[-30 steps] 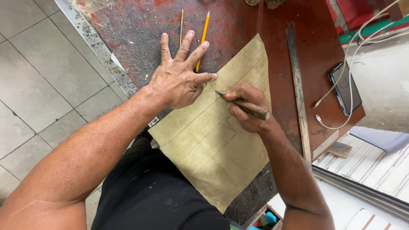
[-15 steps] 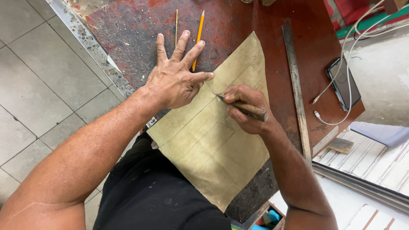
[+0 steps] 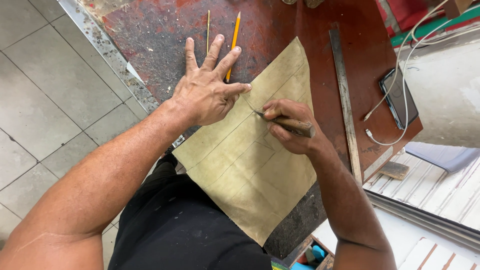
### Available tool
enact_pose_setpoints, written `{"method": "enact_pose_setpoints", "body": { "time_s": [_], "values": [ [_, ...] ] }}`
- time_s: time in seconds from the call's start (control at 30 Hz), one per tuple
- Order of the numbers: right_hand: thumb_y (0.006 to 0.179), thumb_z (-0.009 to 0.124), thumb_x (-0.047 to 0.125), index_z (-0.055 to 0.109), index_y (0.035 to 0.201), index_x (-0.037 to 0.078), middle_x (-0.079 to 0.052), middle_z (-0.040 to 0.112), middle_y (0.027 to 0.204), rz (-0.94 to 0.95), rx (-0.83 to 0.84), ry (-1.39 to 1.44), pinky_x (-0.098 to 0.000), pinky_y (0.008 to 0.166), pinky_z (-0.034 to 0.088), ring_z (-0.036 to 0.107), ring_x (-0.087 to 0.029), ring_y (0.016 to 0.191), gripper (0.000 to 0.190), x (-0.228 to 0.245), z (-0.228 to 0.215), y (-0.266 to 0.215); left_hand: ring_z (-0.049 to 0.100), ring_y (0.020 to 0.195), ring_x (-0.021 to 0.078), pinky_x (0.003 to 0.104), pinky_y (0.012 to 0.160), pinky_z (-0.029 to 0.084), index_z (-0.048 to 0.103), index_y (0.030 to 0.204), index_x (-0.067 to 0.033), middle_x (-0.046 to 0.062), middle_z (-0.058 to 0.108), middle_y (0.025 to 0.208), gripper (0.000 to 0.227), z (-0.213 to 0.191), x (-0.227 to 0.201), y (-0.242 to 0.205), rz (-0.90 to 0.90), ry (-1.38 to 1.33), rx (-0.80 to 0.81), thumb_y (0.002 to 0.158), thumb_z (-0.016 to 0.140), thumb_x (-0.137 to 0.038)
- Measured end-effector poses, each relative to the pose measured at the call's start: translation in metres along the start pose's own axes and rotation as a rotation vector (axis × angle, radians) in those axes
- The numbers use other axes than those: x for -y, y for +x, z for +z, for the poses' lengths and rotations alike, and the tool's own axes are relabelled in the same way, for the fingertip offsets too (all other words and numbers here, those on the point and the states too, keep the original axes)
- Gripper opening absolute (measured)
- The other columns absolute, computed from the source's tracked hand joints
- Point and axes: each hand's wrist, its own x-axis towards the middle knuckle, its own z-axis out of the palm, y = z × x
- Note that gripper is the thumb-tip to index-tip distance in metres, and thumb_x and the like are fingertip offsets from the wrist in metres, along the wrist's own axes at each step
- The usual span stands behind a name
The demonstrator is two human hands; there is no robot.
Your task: The person uses a metal ruler and a utility knife to cut a straight line on a piece of tan material. They then use scissors to trim the edges of the cut piece.
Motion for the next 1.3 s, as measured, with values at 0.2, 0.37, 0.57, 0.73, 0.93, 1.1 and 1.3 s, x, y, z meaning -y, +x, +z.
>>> {"method": "enact_pose_setpoints", "body": {
  "time_s": [0.2,0.37,0.57,0.73,0.93,1.1,1.3],
  "values": [
    [0.076,0.064,0.000,0.069,0.093,0.007,-0.014,0.072,0.098,0.061,-0.027,0.006,-0.0372,0.083,0.058,0.074,-0.026,0.102,0.020,0.001,0.004,0.003,0.002,0.154,0.0506,0.086,0.108,-0.006,0.062,0.134,-0.0477,0.020,0.022,0.169,0.041,-0.004,-0.001,0.002,-0.002,-0.012,0.027,0.101,0.037,-0.047],
    [0.086,0.066,0.001,0.070,0.098,0.006,-0.016,0.074,0.105,0.106,-0.190,0.416,-0.0360,0.087,0.060,0.072,-0.024,0.101,0.014,-0.023,0.014,-0.004,-0.002,0.155,0.0482,0.082,0.111,-0.009,0.063,0.133,-0.0486,0.019,0.015,0.171,0.043,-0.023,-0.010,0.005,-0.084,-0.052,0.137,0.097,0.038,-0.042],
    [0.097,0.068,0.006,0.068,0.108,0.009,-0.010,0.073,0.113,-0.076,-0.264,0.429,-0.0313,0.097,0.057,0.070,-0.020,0.107,0.011,-0.028,0.036,0.013,0.001,0.155,0.0495,0.083,0.111,-0.006,0.063,0.129,-0.0518,0.017,0.020,0.170,0.041,-0.019,-0.010,0.006,-0.094,-0.036,0.122,0.094,0.044,-0.044],
    [0.092,0.067,-0.003,0.070,0.105,0.009,-0.010,0.073,0.110,0.004,-0.272,0.349,-0.0306,0.097,0.058,0.070,-0.019,0.106,0.018,-0.032,0.038,0.020,-0.001,0.155,0.0490,0.082,0.112,-0.006,0.064,0.130,-0.0513,0.016,0.018,0.170,0.043,-0.019,-0.008,0.007,-0.098,-0.065,0.130,0.092,0.047,-0.044],
    [0.089,0.066,0.001,0.070,0.103,0.010,-0.011,0.074,0.110,-0.044,-0.218,0.311,-0.0360,0.097,0.058,0.071,-0.023,0.107,0.017,-0.031,0.031,0.023,0.008,0.154,0.0493,0.085,0.110,0.001,0.068,0.127,-0.0434,0.019,0.025,0.167,0.040,-0.005,0.000,0.004,-0.026,-0.065,-0.035,0.090,0.054,-0.043],
    [0.087,0.067,-0.006,0.069,0.098,0.000,-0.018,0.072,0.102,-0.223,-0.283,0.381,-0.0345,0.081,0.056,0.069,-0.022,0.090,0.013,-0.029,0.041,0.028,0.039,0.132,0.0401,0.069,0.101,0.025,0.066,0.122,-0.0255,0.015,0.046,0.142,0.045,0.027,0.012,-0.006,0.118,-0.083,-0.414,0.082,0.068,-0.047],
    [0.077,0.072,-0.015,0.074,0.090,-0.005,-0.021,0.073,0.090,-0.316,-0.354,0.305,-0.0342,0.063,0.055,0.071,-0.027,0.071,0.016,-0.024,0.035,0.033,0.060,0.096,0.0313,0.044,0.074,0.052,0.053,0.140,-0.0192,0.008,0.059,0.118,0.068,0.030,-0.052,-0.044,-0.092,0.086,-0.374,0.076,0.076,-0.028]
  ]
}}
